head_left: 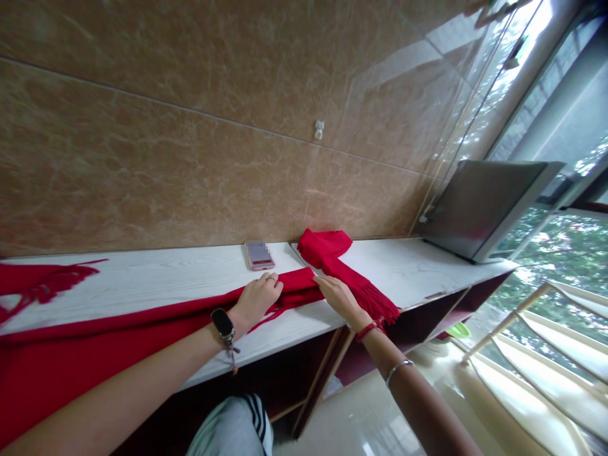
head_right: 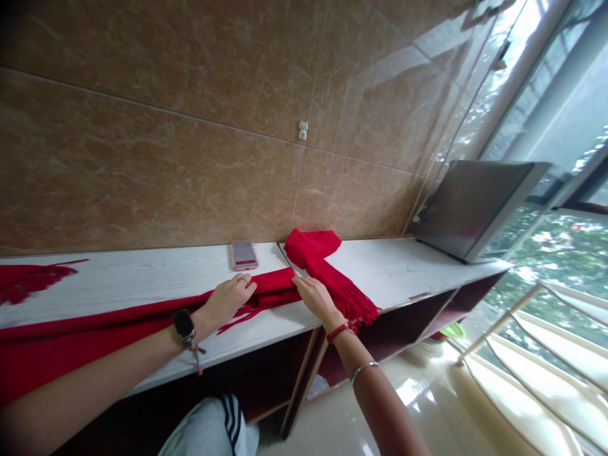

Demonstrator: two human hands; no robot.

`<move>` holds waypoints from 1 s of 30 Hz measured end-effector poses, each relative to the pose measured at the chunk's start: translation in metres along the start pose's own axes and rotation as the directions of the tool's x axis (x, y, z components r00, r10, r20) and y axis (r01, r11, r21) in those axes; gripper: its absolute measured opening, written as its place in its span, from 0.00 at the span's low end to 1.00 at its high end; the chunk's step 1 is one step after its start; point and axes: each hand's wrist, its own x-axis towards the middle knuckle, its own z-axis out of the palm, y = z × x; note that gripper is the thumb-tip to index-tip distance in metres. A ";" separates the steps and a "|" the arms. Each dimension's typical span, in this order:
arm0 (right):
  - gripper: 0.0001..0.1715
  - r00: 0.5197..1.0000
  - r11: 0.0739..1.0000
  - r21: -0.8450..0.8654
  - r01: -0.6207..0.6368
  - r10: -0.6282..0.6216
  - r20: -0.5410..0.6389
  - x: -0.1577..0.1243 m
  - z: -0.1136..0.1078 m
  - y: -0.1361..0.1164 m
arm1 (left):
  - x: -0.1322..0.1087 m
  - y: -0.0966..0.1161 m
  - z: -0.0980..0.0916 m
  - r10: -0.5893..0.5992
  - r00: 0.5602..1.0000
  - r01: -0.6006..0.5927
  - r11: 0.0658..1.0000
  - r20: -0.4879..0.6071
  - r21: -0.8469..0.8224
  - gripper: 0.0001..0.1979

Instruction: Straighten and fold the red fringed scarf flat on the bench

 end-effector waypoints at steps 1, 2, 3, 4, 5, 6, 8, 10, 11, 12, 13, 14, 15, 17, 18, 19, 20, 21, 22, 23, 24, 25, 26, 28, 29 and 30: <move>0.19 1.000 1.000 0.010 -0.008 0.008 -0.005 -0.002 0.000 0.000 | 0.001 -0.001 -0.002 0.005 1.000 -0.005 1.000 -0.007 -0.001 0.12; 0.19 1.000 1.000 0.018 -0.008 0.008 -0.010 -0.004 0.000 0.000 | 0.000 -0.002 -0.003 0.019 1.000 -0.019 1.000 -0.007 -0.005 0.11; 0.20 1.000 1.000 0.025 0.002 -0.001 -0.009 -0.006 -0.001 0.000 | -0.002 -0.002 -0.002 0.039 0.999 -0.039 0.999 -0.002 -0.014 0.11; 0.20 1.000 0.999 0.030 0.018 -0.018 -0.002 -0.007 -0.001 -0.001 | -0.004 -0.002 0.001 0.060 0.998 -0.060 0.998 0.006 -0.026 0.11; 0.20 0.999 0.999 0.034 0.037 -0.037 0.012 -0.009 -0.002 -0.001 | -0.007 -0.001 0.005 0.076 0.997 -0.075 0.996 0.016 -0.040 0.12; 0.20 0.998 0.998 0.037 0.053 -0.054 0.030 -0.010 -0.003 -0.002 | -0.010 0.000 0.010 0.083 0.996 -0.082 0.995 0.022 -0.056 0.12; 0.21 0.995 0.997 0.036 0.075 -0.077 0.070 -0.012 -0.006 -0.003 | -0.014 0.001 0.019 0.080 0.997 -0.078 0.994 0.020 -0.080 0.13; 0.21 0.990 0.996 0.032 0.086 -0.089 0.107 -0.012 -0.012 -0.005 | -0.014 0.000 0.026 0.078 0.997 -0.077 0.993 0.006 -0.086 0.14; 0.22 0.988 0.995 0.032 0.091 -0.094 0.125 -0.012 -0.015 -0.006 | -0.013 -0.002 0.027 0.083 0.997 -0.083 0.993 -0.001 -0.083 0.14; 0.22 0.985 0.995 0.037 0.097 -0.101 0.140 -0.010 -0.018 -0.007 | -0.011 -0.004 0.027 0.089 0.996 -0.089 0.993 -0.008 -0.077 0.14; 0.22 0.983 0.994 0.049 0.098 -0.105 0.150 -0.008 -0.021 -0.008 | -0.009 -0.006 0.026 0.096 0.995 -0.097 0.993 -0.013 -0.068 0.14; 0.22 0.983 0.993 0.068 0.093 -0.102 0.153 -0.005 -0.024 -0.009 | -0.006 -0.008 0.024 0.104 0.994 -0.105 0.993 -0.017 -0.058 0.14; 0.22 0.985 0.993 0.090 0.076 -0.089 0.148 -0.002 -0.027 -0.010 | -0.003 -0.011 0.021 0.110 0.994 -0.111 0.993 -0.024 -0.047 0.14; 0.22 0.991 0.991 0.131 0.017 -0.034 0.130 0.009 -0.028 -0.012 | 0.002 -0.015 0.017 0.116 0.992 -0.118 0.993 -0.054 -0.031 0.12; 0.23 0.992 0.990 0.141 -0.019 0.000 0.129 0.015 -0.027 -0.014 | 0.004 -0.017 0.017 0.119 0.990 -0.121 0.992 -0.070 -0.026 0.11; 0.24 0.989 0.989 0.139 -0.057 0.038 0.140 0.022 -0.025 -0.016 | 0.006 -0.019 0.017 0.125 0.989 -0.128 0.991 -0.079 -0.028 0.11; 0.25 0.984 0.987 0.126 -0.096 0.074 0.164 0.027 -0.021 -0.019 | 0.006 -0.020 0.019 0.136 0.987 -0.140 0.989 -0.080 -0.037 0.12; 0.26 0.974 0.986 0.103 -0.132 0.110 0.198 0.032 -0.016 -0.022 | 0.006 -0.020 0.022 0.150 0.986 -0.154 0.986 -0.070 -0.056 0.13; 0.27 0.961 0.984 0.073 -0.164 0.142 0.235 0.035 -0.011 -0.026 | 0.005 -0.020 0.026 0.167 0.984 -0.171 0.982 -0.055 -0.081 0.15; 0.27 0.947 0.981 0.040 -0.189 0.171 0.271 0.037 -0.004 -0.029 | 0.003 -0.020 0.029 0.183 0.982 -0.186 0.976 -0.041 -0.111 0.18; 0.27 0.935 0.980 0.009 -0.201 0.189 0.300 0.037 0.002 -0.032 | 0.000 -0.020 0.032 0.200 0.979 -0.202 0.969 -0.031 -0.142 0.20; 0.26 0.928 0.981 -0.015 -0.196 0.190 0.320 0.036 0.007 -0.034 | -0.003 -0.020 0.034 0.217 0.976 -0.218 0.961 -0.023 -0.173 0.23; 0.25 0.927 0.984 -0.033 -0.176 0.177 0.331 0.033 0.011 -0.036 | -0.005 -0.020 0.035 0.238 0.971 -0.236 0.951 -0.013 -0.200 0.25; 0.24 0.932 0.991 -0.053 -0.127 0.137 0.335 0.029 0.016 -0.036 | -0.009 -0.020 0.035 0.283 0.959 -0.270 0.930 0.018 -0.248 0.28; 0.23 0.934 0.992 -0.059 -0.111 0.125 0.334 0.028 0.015 -0.036 | -0.010 -0.020 0.033 0.301 0.953 -0.281 0.922 0.034 -0.267 0.29; 0.23 0.936 0.992 -0.067 -0.107 0.123 0.330 0.028 0.014 -0.035 | -0.010 -0.020 0.031 0.318 0.947 -0.292 0.914 0.048 -0.283 0.29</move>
